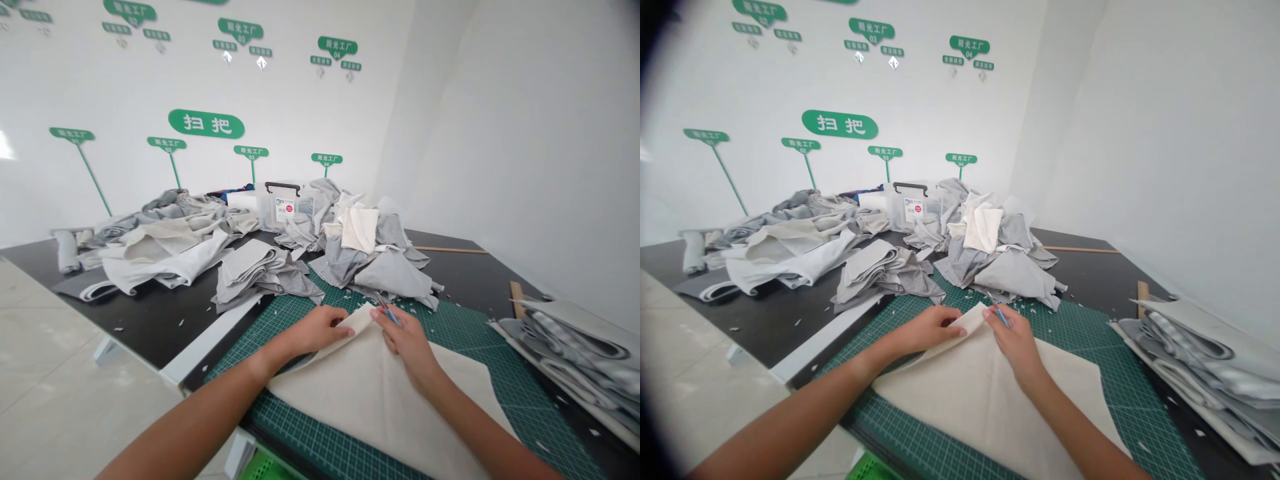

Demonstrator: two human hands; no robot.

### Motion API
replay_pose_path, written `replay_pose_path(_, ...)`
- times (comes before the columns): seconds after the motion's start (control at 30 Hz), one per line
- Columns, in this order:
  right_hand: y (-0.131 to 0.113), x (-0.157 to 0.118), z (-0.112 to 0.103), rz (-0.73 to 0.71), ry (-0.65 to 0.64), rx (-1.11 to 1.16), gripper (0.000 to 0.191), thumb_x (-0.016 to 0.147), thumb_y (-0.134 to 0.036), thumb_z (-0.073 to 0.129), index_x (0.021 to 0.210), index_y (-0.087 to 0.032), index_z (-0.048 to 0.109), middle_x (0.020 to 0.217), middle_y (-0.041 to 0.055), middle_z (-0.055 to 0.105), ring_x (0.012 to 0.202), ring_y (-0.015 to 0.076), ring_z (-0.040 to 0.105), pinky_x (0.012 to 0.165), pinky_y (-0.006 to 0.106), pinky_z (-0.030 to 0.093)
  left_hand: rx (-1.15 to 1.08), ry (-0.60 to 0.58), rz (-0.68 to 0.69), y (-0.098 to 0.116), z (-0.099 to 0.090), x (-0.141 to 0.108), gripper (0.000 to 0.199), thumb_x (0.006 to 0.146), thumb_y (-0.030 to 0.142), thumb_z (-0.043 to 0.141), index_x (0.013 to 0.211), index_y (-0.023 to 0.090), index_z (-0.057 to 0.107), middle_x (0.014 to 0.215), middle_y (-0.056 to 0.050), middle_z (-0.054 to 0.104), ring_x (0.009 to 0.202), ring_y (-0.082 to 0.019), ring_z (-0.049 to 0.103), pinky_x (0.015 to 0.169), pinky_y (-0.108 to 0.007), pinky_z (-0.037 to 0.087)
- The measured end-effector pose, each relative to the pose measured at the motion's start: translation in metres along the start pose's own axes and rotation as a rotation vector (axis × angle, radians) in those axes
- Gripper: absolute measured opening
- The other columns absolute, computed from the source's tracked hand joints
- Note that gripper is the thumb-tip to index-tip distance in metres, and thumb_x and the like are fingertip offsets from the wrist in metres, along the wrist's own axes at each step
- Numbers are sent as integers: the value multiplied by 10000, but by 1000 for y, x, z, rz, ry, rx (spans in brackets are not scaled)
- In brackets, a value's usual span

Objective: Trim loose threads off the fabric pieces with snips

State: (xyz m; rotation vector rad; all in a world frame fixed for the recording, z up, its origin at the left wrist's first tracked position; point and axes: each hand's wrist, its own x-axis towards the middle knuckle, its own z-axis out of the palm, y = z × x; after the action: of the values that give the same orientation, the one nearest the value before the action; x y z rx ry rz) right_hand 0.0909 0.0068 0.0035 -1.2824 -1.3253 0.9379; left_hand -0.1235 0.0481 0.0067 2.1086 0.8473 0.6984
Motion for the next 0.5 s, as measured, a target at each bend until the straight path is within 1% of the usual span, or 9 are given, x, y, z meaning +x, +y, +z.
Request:
replay_pose_path(0.07,-10,2,-8,15,34,58,437,787,-591,706,916,-182,622,509,-94,281,450,67,185,438,228,103,8,-67,-39,2,-10,-2,244,836,378,588,807,150,668,753,-1,637,637,-136,524,545,-227,326)
replay_pose_path(0.13,-24,4,-18,-17,79,98,421,786,-560,729,933,-182,618,532,-94,264,464,63,169,450,232,87,10,-134,-66,4,-21,-6,234,823,367,596,834,156,696,788,-9,676,646,-149,565,542,-225,348)
replay_pose_path(0.23,-50,5,-36,-102,160,154,362,799,-492,752,922,-182,612,573,-91,239,477,56,168,452,236,82,34,-165,-68,8,-40,-12,222,810,361,611,774,158,695,748,-6,664,631,-146,565,529,-221,352)
replay_pose_path(0.33,-80,5,-55,-210,242,197,302,800,-413,779,891,-179,610,594,-89,232,478,49,183,447,240,89,2,-153,-84,15,-57,-18,250,831,377,606,778,149,694,709,-11,631,625,-145,554,544,-226,374)
replay_pose_path(0.4,-100,4,-67,-284,284,213,271,799,-363,791,885,-169,623,598,-87,239,474,45,201,446,248,102,-63,-117,-89,24,-67,-20,283,849,402,602,806,141,703,714,-23,632,645,-154,566,577,-238,404)
replay_pose_path(0.43,-110,2,-72,-319,302,217,255,800,-341,793,882,-164,629,606,-83,258,474,43,214,448,253,112,-96,-79,-81,30,-72,-21,299,854,417,606,810,138,705,722,-29,635,661,-159,574,597,-244,418)
replay_pose_path(0.5,-129,-2,-82,-399,346,219,223,799,-296,799,867,-156,639,622,-72,298,476,37,233,453,265,123,-163,36,-45,44,-80,-21,314,853,438,625,817,137,705,758,-38,651,708,-168,593,643,-256,444)
